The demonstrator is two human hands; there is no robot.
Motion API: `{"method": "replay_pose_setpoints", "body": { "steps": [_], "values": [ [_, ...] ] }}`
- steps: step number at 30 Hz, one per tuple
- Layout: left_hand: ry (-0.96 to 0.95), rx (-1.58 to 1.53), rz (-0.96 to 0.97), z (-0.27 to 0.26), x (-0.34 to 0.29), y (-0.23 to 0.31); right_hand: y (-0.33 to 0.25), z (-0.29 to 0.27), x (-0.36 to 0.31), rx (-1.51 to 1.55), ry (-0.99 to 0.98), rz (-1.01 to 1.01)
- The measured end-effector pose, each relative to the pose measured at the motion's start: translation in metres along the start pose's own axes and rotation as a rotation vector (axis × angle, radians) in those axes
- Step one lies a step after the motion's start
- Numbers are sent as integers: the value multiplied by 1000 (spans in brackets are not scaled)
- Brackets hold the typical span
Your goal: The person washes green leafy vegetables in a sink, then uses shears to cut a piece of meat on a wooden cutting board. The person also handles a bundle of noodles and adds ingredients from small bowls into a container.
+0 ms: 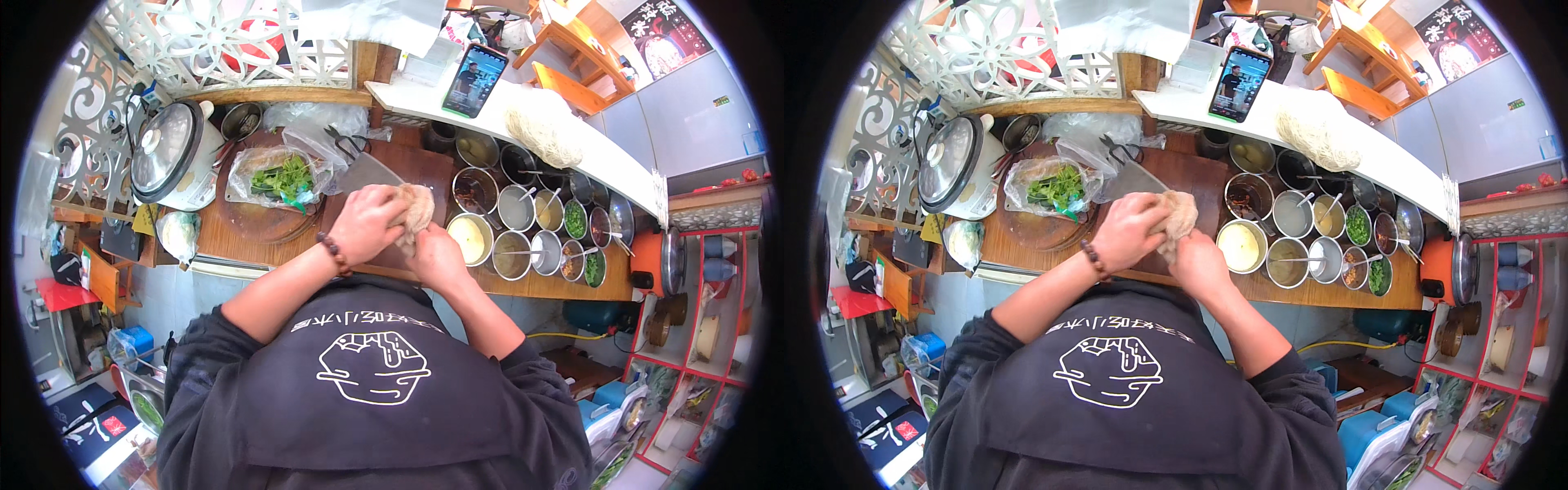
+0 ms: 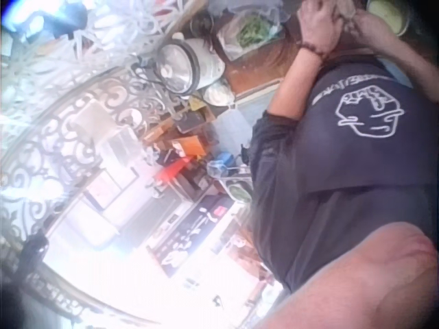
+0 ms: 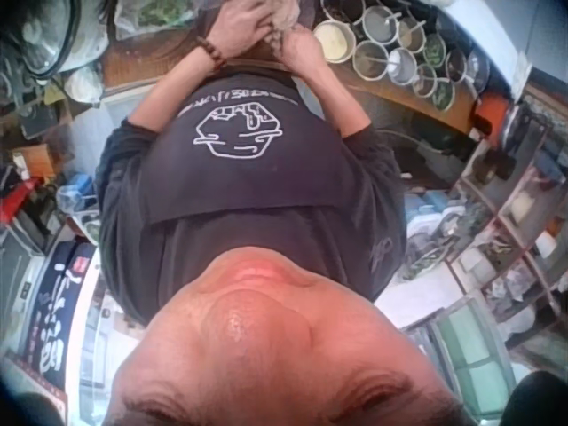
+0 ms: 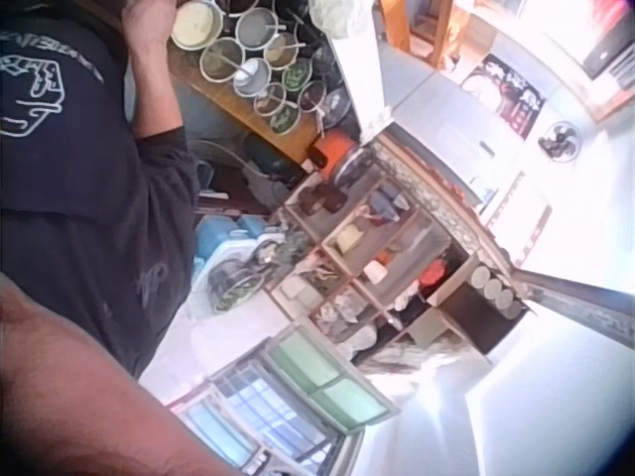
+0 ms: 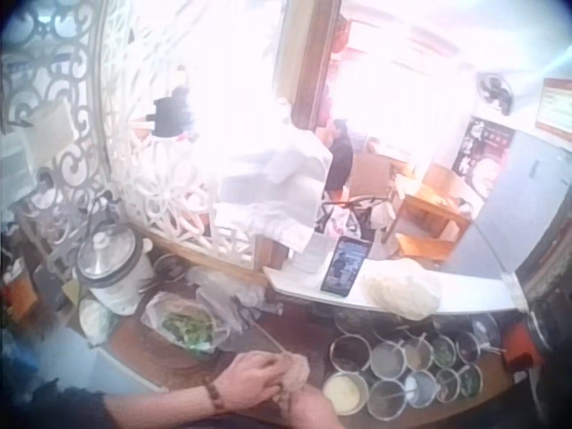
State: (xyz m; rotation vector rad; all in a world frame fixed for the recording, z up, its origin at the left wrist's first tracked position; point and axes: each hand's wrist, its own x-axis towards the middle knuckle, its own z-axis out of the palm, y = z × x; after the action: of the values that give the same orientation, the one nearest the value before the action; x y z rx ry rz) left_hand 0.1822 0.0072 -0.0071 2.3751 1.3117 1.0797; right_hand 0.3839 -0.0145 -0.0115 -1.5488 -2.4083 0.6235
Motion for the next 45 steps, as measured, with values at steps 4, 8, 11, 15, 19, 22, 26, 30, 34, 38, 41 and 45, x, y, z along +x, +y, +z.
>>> {"method": "replay_pose_setpoints", "body": {
  "steps": [4, 8, 11, 15, 19, 22, 26, 30, 34, 38, 41, 45],
  "values": [
    [28, 162, 30, 18, 21, -13, -3, -19, -30, -8, 36, -26],
    [38, 13, -320, 14, 13, -56, 9, -59, -68, 69, -72, 75],
    [-26, -416, -766, 17, -5, -75, 19, -69, -79, 229, 8, 58],
    [-94, -1645, -1008, 29, -18, -42, 15, -49, -51, 454, 105, 15],
    [-32, -1841, -985, -2, -8, -21, 14, -36, -34, 485, -52, -102],
    [19, -1873, -886, -36, -26, -45, 27, -60, -31, 516, -246, -164],
    [174, -1697, -985, -56, -61, -58, 39, -70, 19, 393, -297, 9],
    [148, -1630, -1095, -60, -95, -48, 26, -48, 132, 310, -188, -192],
    [198, -1625, -1122, -64, -121, -40, 37, 18, 248, 122, -161, -370],
    [345, -1585, -1171, -79, -147, -30, 20, 50, 311, 119, -304, -224],
    [472, -1542, -1239, -83, -161, -24, 23, 79, 335, 93, -240, -238],
    [564, -1521, -1289, -84, -179, -23, 13, 94, 339, 20, -210, -271]
  ]
}}
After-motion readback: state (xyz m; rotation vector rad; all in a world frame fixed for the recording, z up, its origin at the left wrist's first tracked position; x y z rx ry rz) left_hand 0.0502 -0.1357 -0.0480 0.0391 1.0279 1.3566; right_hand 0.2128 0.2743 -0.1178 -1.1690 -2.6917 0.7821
